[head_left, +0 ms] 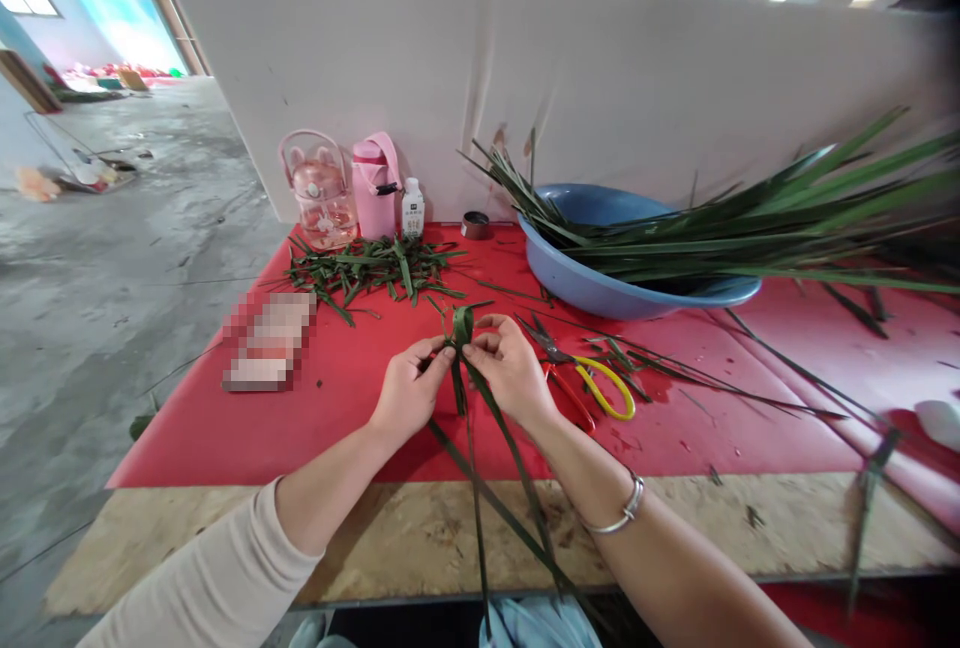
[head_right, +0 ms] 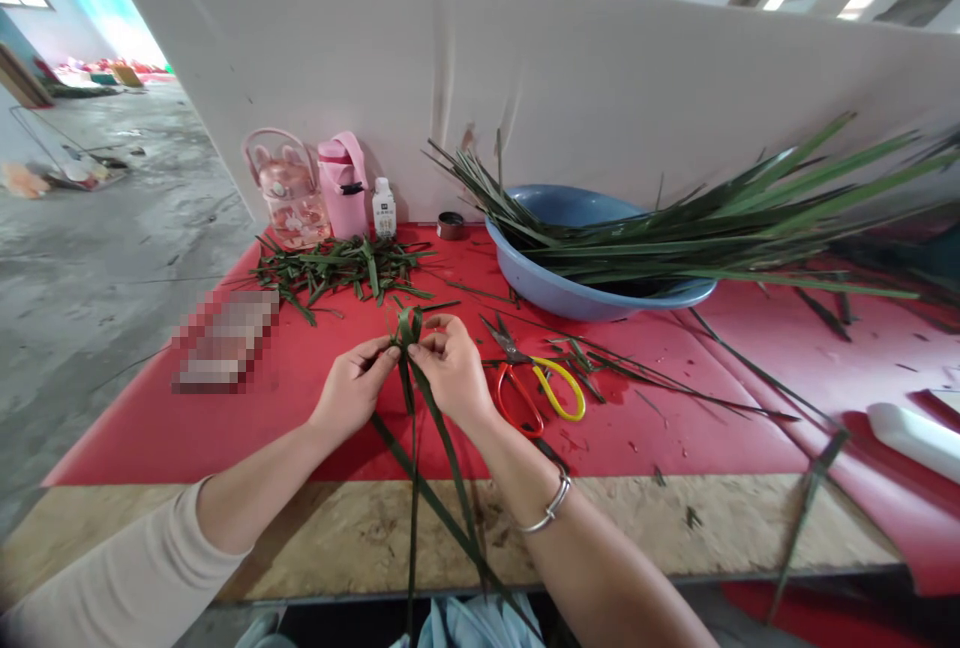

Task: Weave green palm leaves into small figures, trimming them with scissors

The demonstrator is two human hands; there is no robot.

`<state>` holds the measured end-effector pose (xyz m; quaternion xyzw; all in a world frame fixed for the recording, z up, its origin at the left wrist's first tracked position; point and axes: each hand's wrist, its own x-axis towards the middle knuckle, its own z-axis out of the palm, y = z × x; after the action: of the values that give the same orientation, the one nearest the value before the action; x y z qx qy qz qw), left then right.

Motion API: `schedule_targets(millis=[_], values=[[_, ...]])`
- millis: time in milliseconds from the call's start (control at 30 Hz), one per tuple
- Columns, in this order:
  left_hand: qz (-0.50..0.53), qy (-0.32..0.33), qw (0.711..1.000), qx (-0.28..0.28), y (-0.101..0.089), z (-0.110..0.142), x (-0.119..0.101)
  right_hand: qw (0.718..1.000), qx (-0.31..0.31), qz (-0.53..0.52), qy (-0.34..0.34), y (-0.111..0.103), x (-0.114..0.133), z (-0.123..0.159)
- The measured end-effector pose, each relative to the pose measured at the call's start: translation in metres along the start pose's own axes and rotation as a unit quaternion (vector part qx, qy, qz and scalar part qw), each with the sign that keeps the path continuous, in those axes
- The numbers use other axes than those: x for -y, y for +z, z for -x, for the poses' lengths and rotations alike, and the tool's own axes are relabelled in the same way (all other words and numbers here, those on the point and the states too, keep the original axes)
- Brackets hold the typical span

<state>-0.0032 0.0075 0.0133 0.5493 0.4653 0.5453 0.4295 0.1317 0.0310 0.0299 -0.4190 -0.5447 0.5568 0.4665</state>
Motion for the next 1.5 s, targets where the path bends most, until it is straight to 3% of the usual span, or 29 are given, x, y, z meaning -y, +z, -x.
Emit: schedule_targets(millis=[167, 233, 333, 533, 833, 1000, 1300, 1500], values=[[-0.001, -0.005, 0.999, 0.036, 0.002, 0.003, -0.006, 0.986, 0.034, -0.114, 0.120, -0.004, -0.005, -0.007], [0.001, -0.007, 0.999, 0.046, 0.003, 0.003, -0.007, 0.982, 0.017, -0.135, 0.132, -0.003, -0.007, -0.008], [0.005, -0.011, 0.999, 0.046, 0.004, 0.003, -0.006, 0.986, -0.041, -0.125, 0.106, 0.001, -0.006, -0.006], [0.003, 0.002, 0.998, -0.059, 0.008, 0.008, -0.001, 0.991, -0.107, -0.043, 0.070, 0.005, -0.002, -0.003], [-0.057, 0.035, 0.997, -0.026, 0.006, 0.008, -0.001, 0.984, -0.138, 0.062, 0.091, 0.006, 0.007, 0.001], [-0.110, 0.051, 0.992, -0.019, 0.005, 0.007, 0.000, 0.980, -0.166, 0.099, 0.050, 0.004, 0.002, 0.000], [-0.060, 0.007, 0.998, -0.009, 0.006, 0.005, -0.004, 0.974, -0.173, 0.144, -0.019, 0.004, 0.000, 0.000], [0.018, -0.046, 0.997, -0.055, 0.002, -0.002, 0.000, 0.989, -0.082, 0.111, -0.048, 0.000, 0.000, -0.002]])
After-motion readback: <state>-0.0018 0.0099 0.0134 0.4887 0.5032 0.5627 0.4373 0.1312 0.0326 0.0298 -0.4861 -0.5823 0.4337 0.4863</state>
